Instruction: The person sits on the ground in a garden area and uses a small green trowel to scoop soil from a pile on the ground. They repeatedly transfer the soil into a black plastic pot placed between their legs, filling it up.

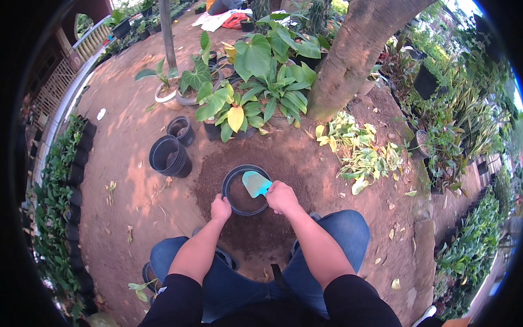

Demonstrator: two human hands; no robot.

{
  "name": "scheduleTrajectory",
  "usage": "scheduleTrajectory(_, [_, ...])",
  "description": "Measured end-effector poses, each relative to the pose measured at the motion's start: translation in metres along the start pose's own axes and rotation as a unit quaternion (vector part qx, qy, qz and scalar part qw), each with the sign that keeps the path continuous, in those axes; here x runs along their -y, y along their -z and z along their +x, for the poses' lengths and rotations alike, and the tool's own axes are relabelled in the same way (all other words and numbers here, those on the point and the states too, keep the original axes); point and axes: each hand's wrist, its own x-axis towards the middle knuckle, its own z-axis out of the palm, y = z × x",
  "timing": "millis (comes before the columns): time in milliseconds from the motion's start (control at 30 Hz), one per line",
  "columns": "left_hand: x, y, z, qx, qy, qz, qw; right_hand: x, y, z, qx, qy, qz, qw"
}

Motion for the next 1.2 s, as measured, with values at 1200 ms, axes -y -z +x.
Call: scheduleTrajectory(1200, [0.007,-0.014,0.008,0.162,0.095,-0.206,0.960,-0.014,-0.006,0.014,0.026,-0.003,-0.001,1.000])
